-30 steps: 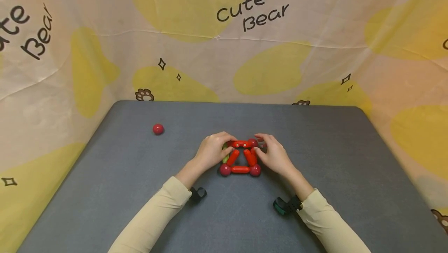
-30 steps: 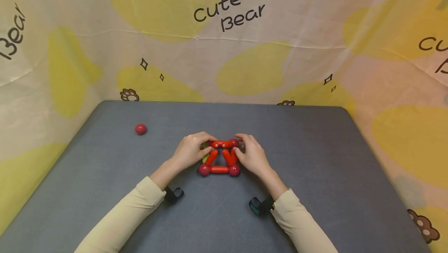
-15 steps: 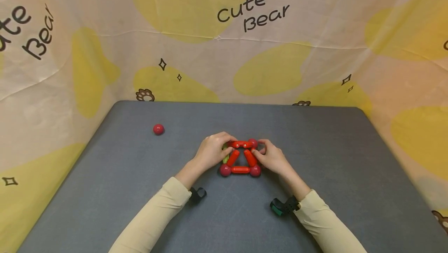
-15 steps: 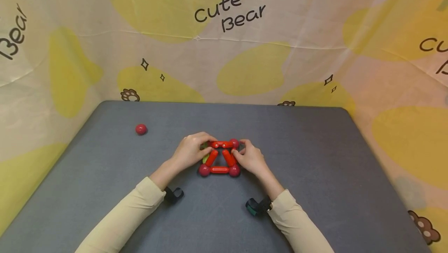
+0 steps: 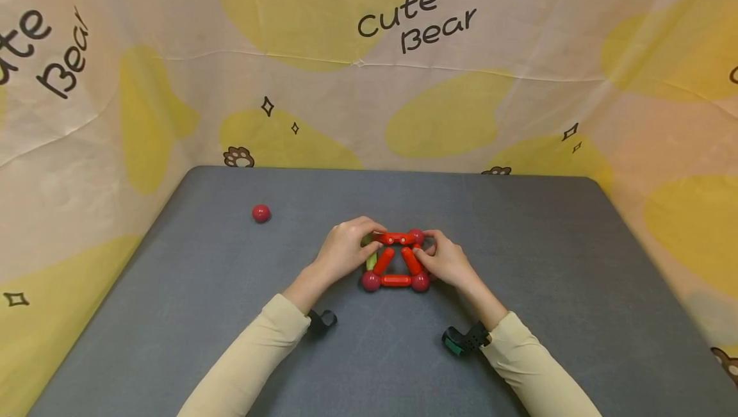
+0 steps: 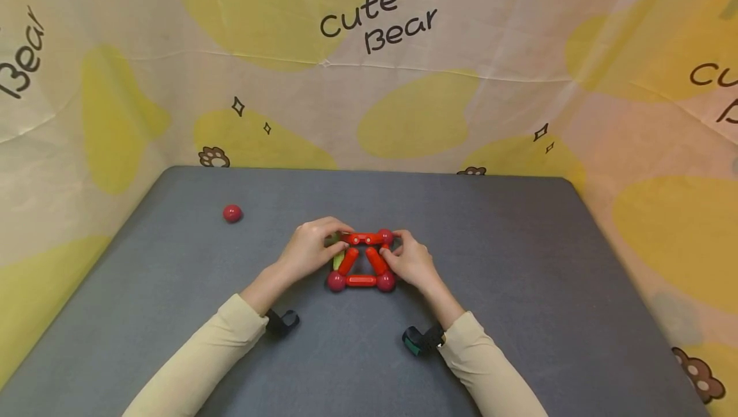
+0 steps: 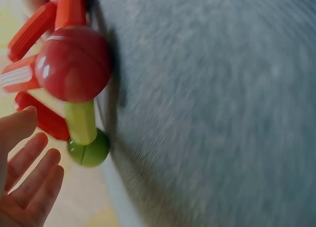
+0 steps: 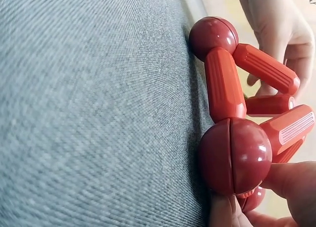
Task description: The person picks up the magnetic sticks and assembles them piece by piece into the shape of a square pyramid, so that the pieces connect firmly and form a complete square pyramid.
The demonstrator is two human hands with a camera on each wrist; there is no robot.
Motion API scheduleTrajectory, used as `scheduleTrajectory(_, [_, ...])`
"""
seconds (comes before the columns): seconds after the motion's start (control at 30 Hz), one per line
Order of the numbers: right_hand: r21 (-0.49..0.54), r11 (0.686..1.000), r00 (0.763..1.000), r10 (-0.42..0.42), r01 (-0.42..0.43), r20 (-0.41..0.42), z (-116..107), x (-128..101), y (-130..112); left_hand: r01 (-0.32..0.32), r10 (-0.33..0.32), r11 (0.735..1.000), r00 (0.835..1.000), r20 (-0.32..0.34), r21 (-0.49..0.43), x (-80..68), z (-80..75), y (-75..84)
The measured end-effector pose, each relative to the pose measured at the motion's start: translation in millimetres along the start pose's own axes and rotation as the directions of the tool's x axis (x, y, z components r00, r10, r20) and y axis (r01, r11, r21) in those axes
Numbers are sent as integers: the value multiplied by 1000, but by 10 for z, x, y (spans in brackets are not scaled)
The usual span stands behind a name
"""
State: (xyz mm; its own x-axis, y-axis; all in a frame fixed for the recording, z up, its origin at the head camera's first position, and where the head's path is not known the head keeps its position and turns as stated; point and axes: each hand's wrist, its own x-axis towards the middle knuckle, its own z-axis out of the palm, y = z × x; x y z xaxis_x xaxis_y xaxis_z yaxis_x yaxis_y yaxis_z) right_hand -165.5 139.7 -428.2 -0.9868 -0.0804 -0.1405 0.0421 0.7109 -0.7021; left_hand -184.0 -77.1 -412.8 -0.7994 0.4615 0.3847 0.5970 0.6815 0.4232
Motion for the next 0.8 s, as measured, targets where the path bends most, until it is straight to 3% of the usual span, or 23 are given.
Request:
scheduleTrajectory(0.3, [31, 999, 1000, 8, -9, 13, 7, -9, 7, 47, -47, 999, 993, -106, -8, -98, -292, -180])
scheduleTrajectory(0.47, [24, 1000, 1000, 4, -5, 10, 9, -8, 6, 117, -130, 990, 971, -200, -72, -166, -500, -390])
scheduleTrajectory(0.63, [6, 1000, 1000, 3, -3, 3, 10, 1, 15, 215, -254, 963, 923, -289, -161, -232, -705, -606])
scheduleTrajectory(0.8, [4, 1000, 1000, 6, -6, 4, 14, 1, 17, 350, -412, 909, 840, -352, -229, -302, -857, -832])
